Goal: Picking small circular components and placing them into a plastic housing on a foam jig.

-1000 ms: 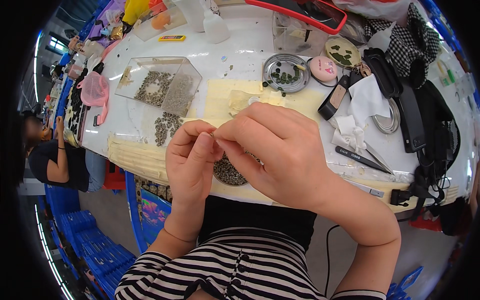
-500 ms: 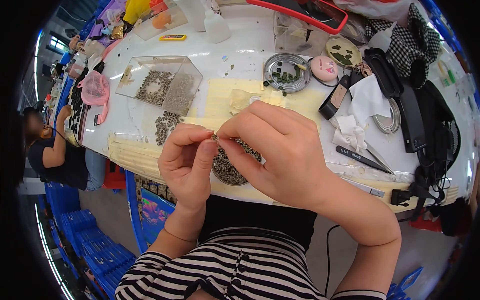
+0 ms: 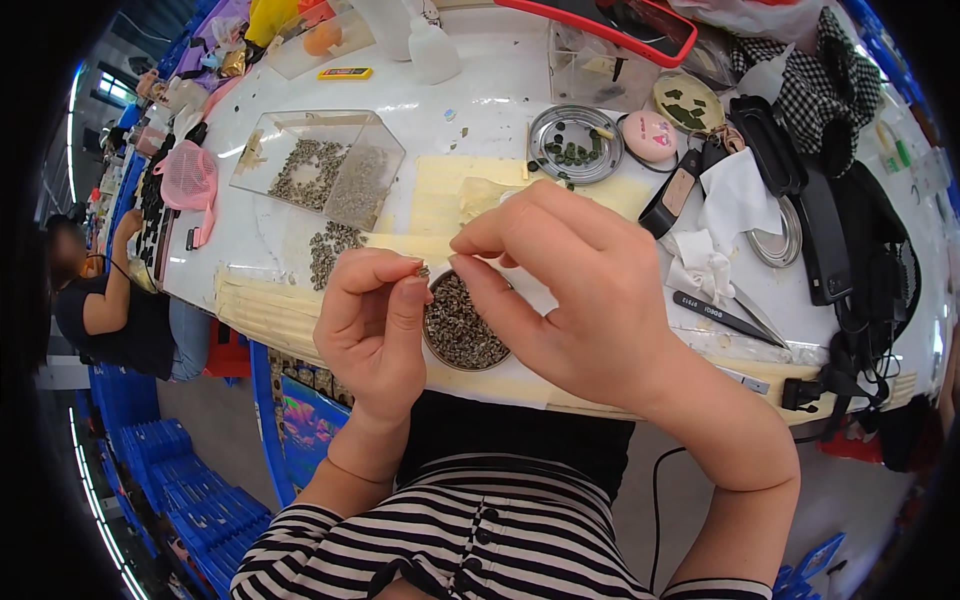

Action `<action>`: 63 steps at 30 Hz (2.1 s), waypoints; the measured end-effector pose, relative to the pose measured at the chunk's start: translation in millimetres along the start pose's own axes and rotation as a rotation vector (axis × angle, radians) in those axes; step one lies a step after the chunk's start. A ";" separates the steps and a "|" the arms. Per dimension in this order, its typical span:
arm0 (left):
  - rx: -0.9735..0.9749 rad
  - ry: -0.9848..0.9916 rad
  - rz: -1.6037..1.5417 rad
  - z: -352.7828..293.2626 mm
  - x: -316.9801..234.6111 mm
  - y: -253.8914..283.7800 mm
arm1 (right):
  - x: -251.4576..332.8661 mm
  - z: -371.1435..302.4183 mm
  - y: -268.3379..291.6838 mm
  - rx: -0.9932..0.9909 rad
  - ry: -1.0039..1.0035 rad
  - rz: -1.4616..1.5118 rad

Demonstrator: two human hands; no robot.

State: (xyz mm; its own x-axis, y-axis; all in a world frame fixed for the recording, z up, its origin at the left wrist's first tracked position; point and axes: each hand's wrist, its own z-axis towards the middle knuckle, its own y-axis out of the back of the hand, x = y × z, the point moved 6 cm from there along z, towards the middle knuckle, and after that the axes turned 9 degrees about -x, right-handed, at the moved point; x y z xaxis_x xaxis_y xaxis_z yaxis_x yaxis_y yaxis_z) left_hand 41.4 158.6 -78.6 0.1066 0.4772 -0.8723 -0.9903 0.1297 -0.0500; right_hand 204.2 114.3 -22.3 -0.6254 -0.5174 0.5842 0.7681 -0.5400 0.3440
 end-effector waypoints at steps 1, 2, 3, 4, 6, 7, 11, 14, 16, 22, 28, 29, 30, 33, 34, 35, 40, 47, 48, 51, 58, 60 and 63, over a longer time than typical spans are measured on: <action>-0.004 0.002 0.010 0.4 0.3 1.0 | -1.6 3.0 4.3 -0.040 0.015 -0.008; -0.008 0.004 0.019 1.0 0.5 2.1 | -1.6 7.2 10.1 -0.042 0.036 -0.043; -0.008 0.002 0.026 2.0 -0.1 1.2 | -4.9 8.4 16.0 -0.062 0.017 -0.069; -0.008 0.000 0.034 3.2 -1.4 0.6 | -7.8 9.3 21.4 -0.081 -0.001 -0.094; 0.023 -0.110 0.107 7.9 -8.9 -3.0 | -14.8 10.6 26.7 -0.099 -0.038 -0.136; 0.052 -0.220 0.172 11.5 -14.7 -6.7 | -19.1 10.4 25.1 -0.076 -0.058 -0.151; 0.116 -0.388 0.257 12.1 -23.6 -19.2 | -30.7 4.8 18.8 0.041 -0.151 -0.227; 0.085 -0.113 0.108 12.9 -1.2 -16.2 | -29.4 4.7 13.8 0.072 -0.145 -0.259; 0.059 0.095 0.009 9.9 9.1 -10.7 | -29.3 3.5 10.6 0.099 -0.087 -0.306; 0.059 0.044 0.004 9.3 9.3 -7.7 | -19.2 7.7 17.8 -0.066 0.071 -0.357; 0.056 0.012 -0.004 10.6 9.1 -7.2 | -13.4 8.7 24.5 -0.130 -0.051 -0.018; 0.056 0.008 0.001 10.6 8.8 -7.2 | -15.5 6.8 21.7 -0.122 -0.077 0.024; 0.055 0.003 0.006 10.6 8.4 -7.2 | -17.2 5.6 19.0 -0.113 -0.102 0.067; 0.054 -0.006 0.012 10.6 7.9 -7.3 | -16.0 3.5 15.1 -0.104 -0.110 0.065; 0.053 -0.008 0.013 10.6 7.8 -7.2 | -16.1 3.2 14.9 -0.104 -0.111 0.061; 0.054 -0.011 0.014 10.6 7.8 -7.3 | -16.1 3.0 14.9 -0.105 -0.113 0.056; 0.062 -0.022 0.022 11.0 6.9 -7.7 | -15.1 3.6 14.3 -0.093 -0.101 0.047; 0.054 -0.021 0.016 10.3 7.2 -8.3 | -16.1 2.9 13.1 -0.090 -0.099 0.037; 0.054 -0.020 0.016 10.1 7.4 -8.1 | -16.2 2.9 13.2 -0.091 -0.098 0.035; 0.054 -0.018 0.018 10.2 7.0 -7.9 | -14.9 0.2 11.7 -0.020 -0.170 0.035; 0.056 -0.017 0.017 10.3 7.1 -8.0 | -18.4 2.9 14.8 -0.126 -0.130 0.043; 0.053 -0.021 0.016 9.9 7.6 -7.5 | -21.1 3.6 18.4 -0.166 -0.163 0.052; 0.050 -0.024 0.015 10.1 6.5 -6.8 | -23.8 6.6 22.4 -0.194 -0.129 -0.051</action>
State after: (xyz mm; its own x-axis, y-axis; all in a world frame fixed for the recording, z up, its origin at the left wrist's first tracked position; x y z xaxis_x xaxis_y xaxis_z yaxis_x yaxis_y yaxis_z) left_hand 49.7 169.6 -79.1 0.0941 0.5003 -0.8607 -0.9862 0.1653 -0.0117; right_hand 237.2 118.9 -23.7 -0.6306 -0.4036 0.6629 0.6874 -0.6870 0.2356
